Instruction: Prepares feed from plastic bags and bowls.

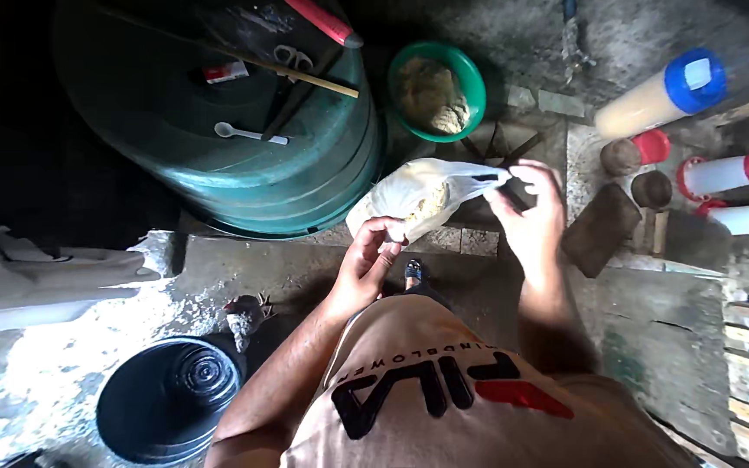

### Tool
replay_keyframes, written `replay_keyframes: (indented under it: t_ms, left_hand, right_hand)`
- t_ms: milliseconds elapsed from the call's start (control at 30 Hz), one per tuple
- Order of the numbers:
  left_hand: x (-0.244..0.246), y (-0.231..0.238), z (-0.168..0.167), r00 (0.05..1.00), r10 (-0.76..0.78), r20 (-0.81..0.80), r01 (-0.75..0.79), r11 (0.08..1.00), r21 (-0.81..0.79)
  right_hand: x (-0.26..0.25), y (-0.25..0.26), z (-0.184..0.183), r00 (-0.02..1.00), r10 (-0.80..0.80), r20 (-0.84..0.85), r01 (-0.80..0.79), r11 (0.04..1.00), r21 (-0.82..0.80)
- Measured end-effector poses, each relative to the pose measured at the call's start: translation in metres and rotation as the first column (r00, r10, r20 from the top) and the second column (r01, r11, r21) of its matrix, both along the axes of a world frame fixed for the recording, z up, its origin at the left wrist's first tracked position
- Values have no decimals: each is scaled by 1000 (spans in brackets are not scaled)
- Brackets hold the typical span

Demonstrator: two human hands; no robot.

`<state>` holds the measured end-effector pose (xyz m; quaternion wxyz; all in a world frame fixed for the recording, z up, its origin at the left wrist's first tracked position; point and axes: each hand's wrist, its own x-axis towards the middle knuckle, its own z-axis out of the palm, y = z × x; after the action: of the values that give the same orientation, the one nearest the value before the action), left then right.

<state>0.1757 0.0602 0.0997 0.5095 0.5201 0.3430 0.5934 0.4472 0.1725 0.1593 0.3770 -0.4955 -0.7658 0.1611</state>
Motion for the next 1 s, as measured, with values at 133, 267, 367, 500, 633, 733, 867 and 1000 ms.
replay_keyframes:
  t_ms: [133,267,367,500,633,733,867,1000]
  left_hand:
    - [6,1,-4,999,-13,-33,12,1000,-24]
    - [7,1,-8,998,-6,-60,4,999,-38]
    - [6,-2,-12,997,5,-74,-9,999,-50]
    - [6,-6,-16,997,-2,-74,-3,997,-76]
    - [4,-10,-17,998,0,-69,-6,996,-86]
    - [-2,-11,-17,997,6,-76,-13,996,-91]
    - [-5,-10,-17,997,14,-75,-20,997,-69]
    - [-4,-8,-13,997,10,-70,-14,998,-61]
  right_hand:
    - [-40,-24,-3,956,284,-78,-268,948,169]
    - [-69,17,-55,829,450,333,-194,789,-583]
    - [-85,43,-91,733,417,538,123,697,-706]
    - [-93,37,-100,666,377,644,273,680,-680]
    - [-74,22,-140,763,227,606,142,854,-500]
    - [-82,33,-118,727,292,621,223,755,-617]
    - [-73,55,-108,834,245,494,203,696,-689]
    - [-64,57,-94,907,245,344,86,691,-718]
